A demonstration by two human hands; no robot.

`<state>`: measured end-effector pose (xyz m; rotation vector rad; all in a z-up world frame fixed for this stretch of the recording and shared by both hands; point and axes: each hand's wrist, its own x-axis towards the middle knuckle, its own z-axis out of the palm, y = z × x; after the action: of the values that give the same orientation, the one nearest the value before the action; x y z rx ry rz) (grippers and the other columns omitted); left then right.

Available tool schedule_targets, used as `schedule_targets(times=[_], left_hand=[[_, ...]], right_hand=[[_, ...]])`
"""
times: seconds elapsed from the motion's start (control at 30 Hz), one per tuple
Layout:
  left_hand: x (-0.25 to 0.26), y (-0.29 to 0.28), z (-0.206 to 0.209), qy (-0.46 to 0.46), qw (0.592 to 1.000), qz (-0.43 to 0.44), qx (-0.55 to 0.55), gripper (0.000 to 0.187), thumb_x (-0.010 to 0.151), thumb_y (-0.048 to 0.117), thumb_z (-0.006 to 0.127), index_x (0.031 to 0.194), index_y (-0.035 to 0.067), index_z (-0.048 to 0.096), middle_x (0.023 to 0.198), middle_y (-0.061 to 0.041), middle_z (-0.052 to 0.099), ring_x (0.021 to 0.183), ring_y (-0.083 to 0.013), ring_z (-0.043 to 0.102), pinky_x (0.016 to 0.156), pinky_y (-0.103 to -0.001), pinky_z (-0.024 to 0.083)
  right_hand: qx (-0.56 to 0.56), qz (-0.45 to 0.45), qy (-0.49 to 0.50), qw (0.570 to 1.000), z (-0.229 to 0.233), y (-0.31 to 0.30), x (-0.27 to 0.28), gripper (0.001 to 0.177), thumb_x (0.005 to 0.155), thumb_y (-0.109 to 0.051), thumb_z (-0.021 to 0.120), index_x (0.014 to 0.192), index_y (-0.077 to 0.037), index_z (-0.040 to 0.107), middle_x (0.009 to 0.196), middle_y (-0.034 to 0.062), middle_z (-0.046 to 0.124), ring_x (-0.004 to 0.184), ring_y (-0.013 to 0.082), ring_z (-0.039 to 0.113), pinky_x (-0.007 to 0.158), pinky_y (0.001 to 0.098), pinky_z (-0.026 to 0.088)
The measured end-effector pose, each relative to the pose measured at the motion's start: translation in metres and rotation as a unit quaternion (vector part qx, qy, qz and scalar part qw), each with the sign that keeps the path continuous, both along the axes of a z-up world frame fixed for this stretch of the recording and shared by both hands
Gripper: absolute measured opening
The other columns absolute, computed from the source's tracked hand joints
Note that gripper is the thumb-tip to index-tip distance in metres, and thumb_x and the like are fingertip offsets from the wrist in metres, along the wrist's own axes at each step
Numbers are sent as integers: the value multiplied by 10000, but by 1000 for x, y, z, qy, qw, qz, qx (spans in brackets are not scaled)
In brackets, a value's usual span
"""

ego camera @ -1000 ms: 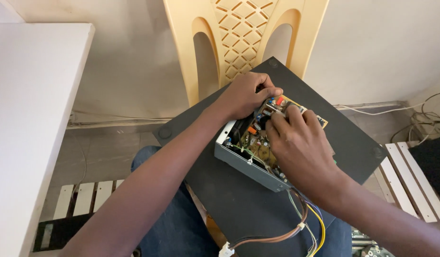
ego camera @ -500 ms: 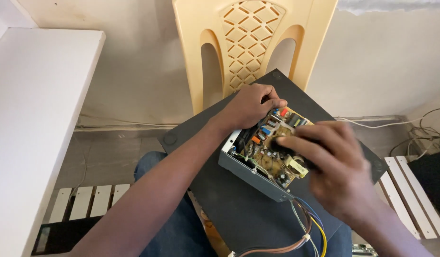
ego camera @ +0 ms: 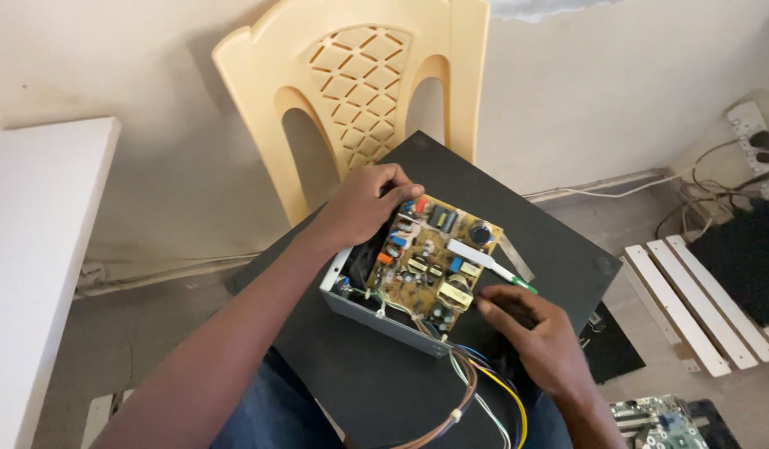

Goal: Cleaning a power supply circuit board using a toothbrush and a cloth to remove dust and debris.

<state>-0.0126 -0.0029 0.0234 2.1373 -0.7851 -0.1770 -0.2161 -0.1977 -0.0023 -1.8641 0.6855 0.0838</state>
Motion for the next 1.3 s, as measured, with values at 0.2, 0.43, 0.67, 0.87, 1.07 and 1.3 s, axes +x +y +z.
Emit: schedule_targets(times=[0.2, 0.43, 0.67, 0.87, 1.07, 1.3], left_hand=[[0, -5, 2, -13, 1000, -2, 10, 445, 959, 566, 538, 849, 149, 651, 894, 1, 724, 857, -143, 664, 759, -335, 453], [-3, -6, 6, -46, 998, 6, 39, 384, 1012, 482, 559, 856, 144, 654, 771, 23, 651, 644, -114, 509, 625, -320, 380], [-25, -7, 27, -8, 997, 79, -23, 297, 952, 422, 669, 865, 145, 736, 826, 30, 730, 716, -83, 576, 663, -283, 448], [-39, -5, 23, 9, 994, 108, -25, 485, 961, 555, 479, 1022, 145, 731, 809, 6, 612, 709, -121, 525, 636, -328, 404], [-48, -1, 35, 69, 994, 83, -22, 569, 826, 684, 496, 1001, 171, 670, 950, 64, 696, 722, -83, 547, 704, -300, 466], [-42, 8, 22, 51, 997, 53, -28, 713, 768, 744, 516, 1119, 138, 647, 1179, -7, 645, 1142, -165, 631, 970, -362, 485]], right_hand=[[16, 97, -111, 989, -21, -9, 15, 299, 906, -272, 682, 1095, -125, 861, 1129, -5, 872, 1022, 97, 756, 889, 284, 574], [34, 63, -170, 983, -32, -7, 10, 335, 891, -298, 678, 1112, -117, 853, 1149, 32, 865, 1046, 145, 787, 883, 305, 635], [75, 8, -201, 977, -33, -1, 9, 345, 870, -284, 699, 1112, -86, 845, 1133, 97, 864, 1041, 207, 814, 840, 331, 689], [52, 8, -224, 973, -38, 1, 9, 304, 876, -247, 708, 1066, -59, 853, 1080, 100, 868, 976, 190, 805, 792, 325, 680], [3, 1, -204, 979, -45, 2, 9, 314, 871, -266, 710, 1091, -81, 836, 1133, 94, 845, 1054, 207, 791, 867, 352, 669], [5, -21, -168, 986, -43, 7, 9, 349, 846, -248, 725, 1133, -74, 819, 1182, 120, 829, 1066, 213, 788, 813, 341, 689]])
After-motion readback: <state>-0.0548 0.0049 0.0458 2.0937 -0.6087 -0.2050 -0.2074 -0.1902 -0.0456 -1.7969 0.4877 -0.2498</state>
